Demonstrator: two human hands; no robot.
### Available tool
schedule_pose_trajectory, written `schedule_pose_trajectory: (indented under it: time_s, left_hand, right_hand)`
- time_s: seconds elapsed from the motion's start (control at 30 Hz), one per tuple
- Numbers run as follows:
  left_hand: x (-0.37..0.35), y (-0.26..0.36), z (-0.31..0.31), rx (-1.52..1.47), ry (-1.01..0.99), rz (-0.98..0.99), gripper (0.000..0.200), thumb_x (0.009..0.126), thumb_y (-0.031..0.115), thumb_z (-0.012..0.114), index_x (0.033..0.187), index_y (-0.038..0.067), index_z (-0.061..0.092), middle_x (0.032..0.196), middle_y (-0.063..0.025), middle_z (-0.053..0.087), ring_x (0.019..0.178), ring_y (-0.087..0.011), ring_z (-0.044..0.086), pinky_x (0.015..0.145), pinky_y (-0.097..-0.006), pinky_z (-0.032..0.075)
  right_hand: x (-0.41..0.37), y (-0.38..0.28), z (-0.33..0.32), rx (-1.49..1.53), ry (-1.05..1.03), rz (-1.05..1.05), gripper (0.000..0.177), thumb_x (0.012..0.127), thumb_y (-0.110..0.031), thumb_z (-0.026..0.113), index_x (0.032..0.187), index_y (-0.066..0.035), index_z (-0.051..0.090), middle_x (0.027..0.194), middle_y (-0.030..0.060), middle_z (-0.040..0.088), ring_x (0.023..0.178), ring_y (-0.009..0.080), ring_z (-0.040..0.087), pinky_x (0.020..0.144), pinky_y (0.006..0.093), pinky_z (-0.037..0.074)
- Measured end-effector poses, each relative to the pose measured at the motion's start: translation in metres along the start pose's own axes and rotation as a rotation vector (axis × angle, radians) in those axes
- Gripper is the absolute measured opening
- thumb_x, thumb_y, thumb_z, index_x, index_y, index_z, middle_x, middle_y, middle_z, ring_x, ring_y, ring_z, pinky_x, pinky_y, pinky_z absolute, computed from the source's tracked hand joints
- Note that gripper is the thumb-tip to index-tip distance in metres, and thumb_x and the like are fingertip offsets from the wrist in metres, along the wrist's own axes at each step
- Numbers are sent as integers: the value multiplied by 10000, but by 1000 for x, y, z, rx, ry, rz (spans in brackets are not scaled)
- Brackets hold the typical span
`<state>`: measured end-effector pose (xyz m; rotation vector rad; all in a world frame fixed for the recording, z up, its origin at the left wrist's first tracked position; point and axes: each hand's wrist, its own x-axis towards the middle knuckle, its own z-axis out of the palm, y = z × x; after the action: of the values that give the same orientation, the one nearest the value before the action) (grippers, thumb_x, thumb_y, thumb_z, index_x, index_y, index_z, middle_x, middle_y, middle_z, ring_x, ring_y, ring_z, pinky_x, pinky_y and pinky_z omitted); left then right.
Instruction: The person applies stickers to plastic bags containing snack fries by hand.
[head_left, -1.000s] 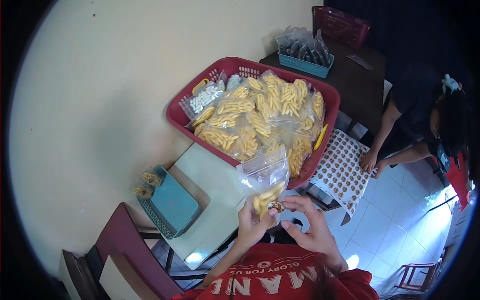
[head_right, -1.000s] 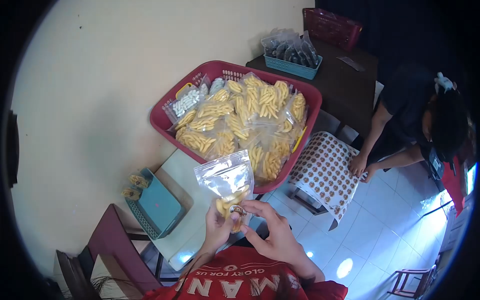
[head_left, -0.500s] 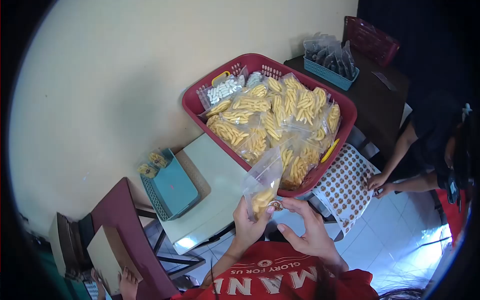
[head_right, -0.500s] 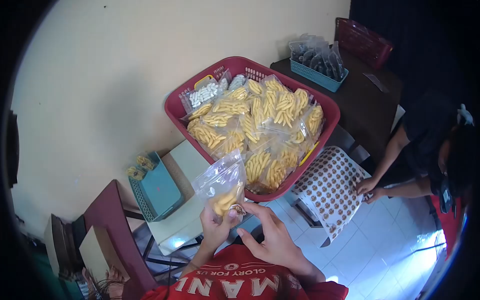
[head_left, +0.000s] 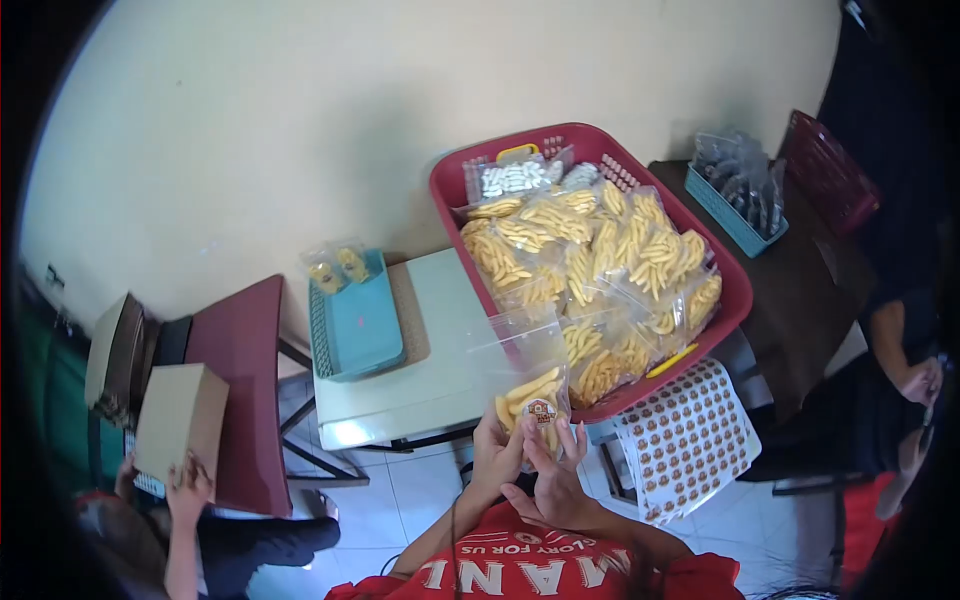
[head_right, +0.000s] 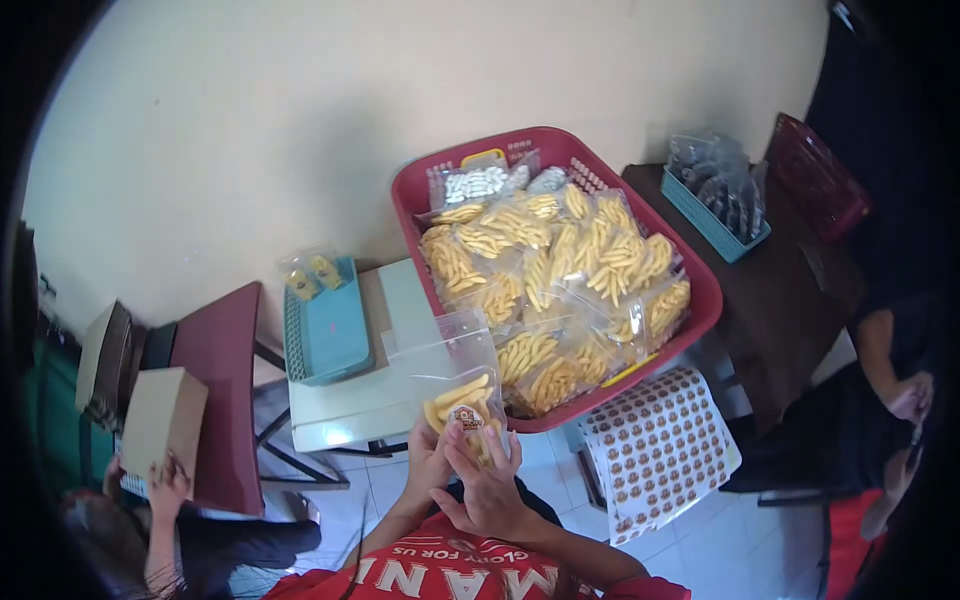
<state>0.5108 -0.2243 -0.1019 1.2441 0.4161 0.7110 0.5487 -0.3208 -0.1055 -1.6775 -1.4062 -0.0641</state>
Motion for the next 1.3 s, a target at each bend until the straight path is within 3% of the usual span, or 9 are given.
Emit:
schedule_pose_trajectory:
  time_s: [0.1,0.17,0.4,0.73,0.87,0.97,1.2,1.27,1.3]
  left_hand:
    - [-8,-1,1,-65,77,-40,246,802,89,467,1013,-22,404,905,-78,526,791,-96,490,672,-217,403]
    - [-12,-2,-1,-15,92,-58,245,802,114,478,998,-20,417,909,-77,526,794,-94,486,679,-218,398]
    - [-19,4,-1,-44,184,28,252,804,150,481,987,-16,431,918,-85,526,806,-88,475,702,-225,387]
    - [-13,18,-34,-65,241,49,281,817,150,458,1033,-21,403,962,-84,499,863,-102,467,753,-233,380]
    - [-3,21,-62,-98,287,49,278,818,144,452,1035,-21,403,967,-86,499,876,-107,470,761,-237,382]
    - [11,26,-89,-108,317,10,266,820,139,445,1032,-19,406,970,-90,497,881,-106,467,763,-235,379]
    - [64,35,-175,-121,347,22,265,824,150,448,1030,-13,413,939,-78,508,841,-97,481,736,-226,394]
    - [82,43,-204,-141,335,30,268,817,148,465,1025,-14,417,929,-72,511,825,-94,487,725,-223,400]
    - [89,43,-221,-96,283,3,274,812,149,477,1023,-16,418,927,-69,513,822,-92,488,722,-224,403]
  right_hand:
    - [2,0,-5,-63,-161,67,577,736,-304,511,1167,5,285,1263,137,277,1163,351,114,900,479,-33]
    - [-2,6,-1,-14,-27,-59,595,755,-323,473,1205,-19,229,1264,147,268,1173,361,99,890,480,-61]
    - [12,10,1,-32,-45,-100,614,771,-332,431,1240,-51,151,1264,145,270,1192,353,90,901,481,-89]
    - [41,12,26,-30,-81,-148,560,803,-317,368,1235,-28,157,1253,158,286,1194,354,92,916,482,-64]
    - [64,7,42,25,-115,-52,512,810,-319,350,1219,-37,225,1251,175,281,1189,368,93,917,481,-61]
    - [83,-1,63,-1,-163,-57,428,817,-332,324,1176,-105,376,1266,200,235,1185,389,55,915,486,-61]
    - [147,0,146,-95,-218,66,433,808,-309,317,1201,-135,360,1296,208,140,1180,387,41,912,502,-27]
    - [168,5,171,-147,-230,70,447,798,-268,332,1211,-95,333,1294,225,118,1177,384,65,927,475,-1]
    - [177,7,185,-10,-199,104,459,793,-254,348,1210,-66,320,1291,233,120,1175,380,79,934,454,12]
